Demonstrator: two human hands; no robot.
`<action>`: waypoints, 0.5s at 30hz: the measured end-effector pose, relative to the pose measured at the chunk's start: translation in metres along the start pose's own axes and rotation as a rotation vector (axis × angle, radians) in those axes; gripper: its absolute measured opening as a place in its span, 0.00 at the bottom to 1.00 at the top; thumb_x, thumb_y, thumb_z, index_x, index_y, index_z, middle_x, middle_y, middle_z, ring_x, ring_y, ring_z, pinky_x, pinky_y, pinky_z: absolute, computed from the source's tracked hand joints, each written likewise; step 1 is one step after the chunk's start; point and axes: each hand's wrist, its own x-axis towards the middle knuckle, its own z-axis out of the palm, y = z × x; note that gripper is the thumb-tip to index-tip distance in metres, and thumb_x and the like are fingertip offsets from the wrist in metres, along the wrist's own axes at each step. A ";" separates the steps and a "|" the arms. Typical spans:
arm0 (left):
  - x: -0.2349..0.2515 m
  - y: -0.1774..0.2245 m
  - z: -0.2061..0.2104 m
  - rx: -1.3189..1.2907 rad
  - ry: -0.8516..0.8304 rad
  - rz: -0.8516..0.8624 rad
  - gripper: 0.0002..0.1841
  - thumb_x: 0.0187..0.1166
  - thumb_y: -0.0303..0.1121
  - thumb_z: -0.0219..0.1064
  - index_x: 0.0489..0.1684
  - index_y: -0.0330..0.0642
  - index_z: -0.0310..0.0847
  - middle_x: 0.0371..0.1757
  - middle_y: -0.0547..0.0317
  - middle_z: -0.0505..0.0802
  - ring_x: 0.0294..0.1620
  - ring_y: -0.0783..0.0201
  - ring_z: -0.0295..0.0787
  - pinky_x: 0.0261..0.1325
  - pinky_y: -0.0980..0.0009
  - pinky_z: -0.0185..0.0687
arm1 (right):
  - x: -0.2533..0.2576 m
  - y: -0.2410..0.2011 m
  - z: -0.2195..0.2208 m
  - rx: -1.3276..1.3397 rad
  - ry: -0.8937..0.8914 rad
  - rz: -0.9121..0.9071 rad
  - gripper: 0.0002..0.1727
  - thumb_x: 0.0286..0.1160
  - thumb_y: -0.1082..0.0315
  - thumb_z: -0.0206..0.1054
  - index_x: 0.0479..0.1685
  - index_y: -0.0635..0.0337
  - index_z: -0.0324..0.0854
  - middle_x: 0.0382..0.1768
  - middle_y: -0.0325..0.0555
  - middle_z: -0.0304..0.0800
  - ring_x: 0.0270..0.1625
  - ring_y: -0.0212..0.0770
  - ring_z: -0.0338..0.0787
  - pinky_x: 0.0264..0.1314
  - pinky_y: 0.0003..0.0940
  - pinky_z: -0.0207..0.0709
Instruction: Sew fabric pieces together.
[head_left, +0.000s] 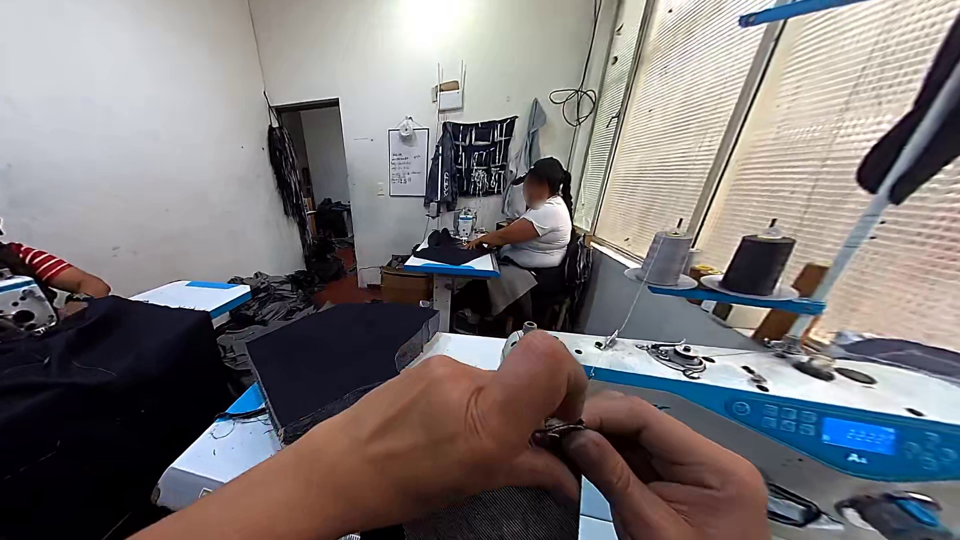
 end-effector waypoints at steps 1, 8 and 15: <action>0.001 -0.001 0.000 -0.043 -0.025 -0.036 0.23 0.71 0.45 0.78 0.46 0.39 0.71 0.27 0.65 0.86 0.28 0.81 0.82 0.32 0.89 0.76 | 0.000 0.002 -0.001 -0.038 0.033 -0.039 0.07 0.83 0.59 0.68 0.45 0.47 0.90 0.40 0.22 0.93 0.44 0.16 0.90 0.49 0.13 0.86; -0.002 -0.028 -0.021 -0.108 -0.278 -0.462 0.16 0.71 0.46 0.77 0.46 0.45 0.86 0.29 0.72 0.90 0.29 0.83 0.84 0.30 0.85 0.79 | 0.018 0.030 -0.016 -0.452 0.381 -0.264 0.05 0.83 0.62 0.67 0.45 0.51 0.86 0.41 0.22 0.90 0.43 0.15 0.88 0.49 0.12 0.84; -0.006 -0.032 -0.027 -0.463 -0.467 -0.507 0.15 0.87 0.37 0.62 0.32 0.41 0.89 0.19 0.72 0.83 0.21 0.84 0.76 0.22 0.88 0.70 | -0.011 0.022 0.006 -0.784 0.221 -0.620 0.06 0.88 0.65 0.61 0.46 0.57 0.78 0.40 0.43 0.78 0.42 0.34 0.82 0.52 0.19 0.77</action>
